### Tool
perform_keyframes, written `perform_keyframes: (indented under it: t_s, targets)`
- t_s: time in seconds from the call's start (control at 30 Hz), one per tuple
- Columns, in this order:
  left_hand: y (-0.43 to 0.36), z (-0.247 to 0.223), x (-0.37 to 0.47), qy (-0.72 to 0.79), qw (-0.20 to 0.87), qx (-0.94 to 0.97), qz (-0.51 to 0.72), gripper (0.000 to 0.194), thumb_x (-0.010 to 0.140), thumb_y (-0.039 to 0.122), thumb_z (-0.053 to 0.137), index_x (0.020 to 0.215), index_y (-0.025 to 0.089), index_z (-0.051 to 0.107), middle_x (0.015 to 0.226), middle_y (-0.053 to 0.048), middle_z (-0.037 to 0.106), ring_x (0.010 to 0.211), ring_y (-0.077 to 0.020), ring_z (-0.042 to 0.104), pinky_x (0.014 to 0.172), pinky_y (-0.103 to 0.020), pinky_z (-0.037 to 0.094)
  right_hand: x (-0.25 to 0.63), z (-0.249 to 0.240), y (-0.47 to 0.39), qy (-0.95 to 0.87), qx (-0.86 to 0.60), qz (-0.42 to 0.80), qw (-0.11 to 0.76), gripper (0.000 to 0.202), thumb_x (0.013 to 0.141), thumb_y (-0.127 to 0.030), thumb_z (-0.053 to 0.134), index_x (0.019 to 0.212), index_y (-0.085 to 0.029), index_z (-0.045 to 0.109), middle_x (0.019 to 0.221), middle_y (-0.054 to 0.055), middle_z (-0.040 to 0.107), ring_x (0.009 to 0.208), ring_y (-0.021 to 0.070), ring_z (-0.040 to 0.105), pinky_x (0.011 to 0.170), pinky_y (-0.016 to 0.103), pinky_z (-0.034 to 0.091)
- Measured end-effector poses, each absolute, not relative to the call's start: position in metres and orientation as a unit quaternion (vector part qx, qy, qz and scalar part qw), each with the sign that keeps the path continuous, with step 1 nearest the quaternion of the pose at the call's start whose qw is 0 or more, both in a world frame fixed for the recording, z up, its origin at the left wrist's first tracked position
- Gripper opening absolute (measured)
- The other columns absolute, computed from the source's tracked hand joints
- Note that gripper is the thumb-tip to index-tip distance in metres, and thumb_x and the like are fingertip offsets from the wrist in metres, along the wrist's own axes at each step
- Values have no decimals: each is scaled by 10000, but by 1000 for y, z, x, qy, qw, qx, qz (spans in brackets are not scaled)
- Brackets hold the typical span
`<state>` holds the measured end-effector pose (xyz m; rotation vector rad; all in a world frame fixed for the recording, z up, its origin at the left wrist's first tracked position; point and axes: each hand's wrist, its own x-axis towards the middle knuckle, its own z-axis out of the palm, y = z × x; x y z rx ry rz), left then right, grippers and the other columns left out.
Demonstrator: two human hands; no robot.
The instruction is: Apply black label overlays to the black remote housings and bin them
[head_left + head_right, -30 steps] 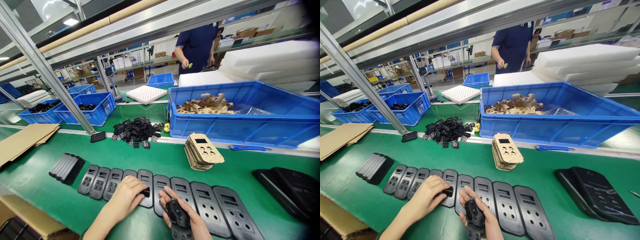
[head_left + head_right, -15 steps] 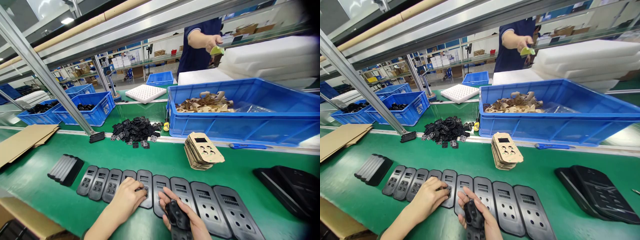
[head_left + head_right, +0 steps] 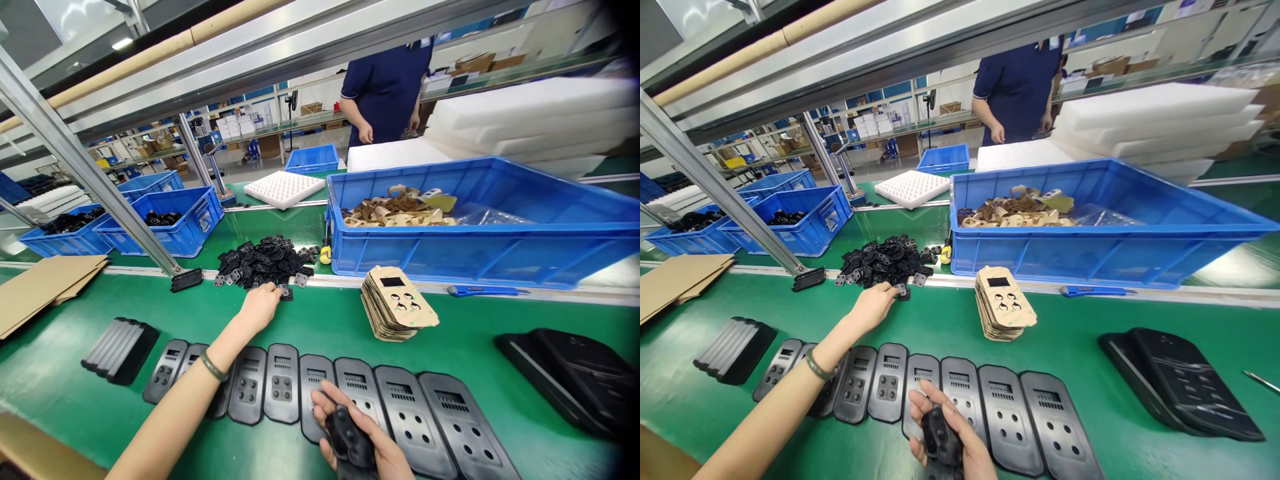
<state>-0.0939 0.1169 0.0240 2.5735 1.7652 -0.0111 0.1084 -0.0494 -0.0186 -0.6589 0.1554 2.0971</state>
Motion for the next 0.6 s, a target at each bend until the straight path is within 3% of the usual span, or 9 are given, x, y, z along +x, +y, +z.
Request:
perform_keyframes:
  t_s: [0.17, 0.33, 0.5, 0.6]
  targets:
    - [143, 13, -96, 587, 17, 809, 19, 266, 908, 256, 514, 1152, 156, 547, 1068, -73, 607, 965, -212, 592, 841, -421, 487, 109, -21, -49, 66, -261, 849, 454, 298, 787, -209, 700, 1078, -151, 674, 1106, 124, 688, 914, 221, 653, 690, 343, 563]
    - [137, 13, -110, 578, 60, 812, 52, 345, 886, 158, 519, 1229, 196, 516, 1138, -71, 593, 1062, -211, 555, 910, -390, 456, 105, -17, -48, 83, -266, 847, 452, 314, 796, -187, 682, 1104, -131, 654, 1081, 142, 693, 895, 219, 660, 671, 334, 558]
    - [138, 6, -108, 582, 129, 796, 101, 246, 886, 237, 548, 1123, 178, 578, 1143, -69, 586, 1068, -227, 546, 919, -453, 446, 102, 3, -43, 104, -282, 835, 461, 359, 744, -208, 716, 1086, -115, 654, 1036, 140, 702, 861, 218, 663, 720, 344, 552]
    - [142, 4, -110, 609, 182, 752, 174, 247, 888, 309, 553, 1078, 155, 585, 1120, -74, 593, 1015, -218, 571, 887, -451, 467, 101, 17, -25, 23, -337, 811, 478, 344, 718, -209, 720, 1045, -127, 652, 934, 106, 713, 844, 195, 663, 794, 340, 537]
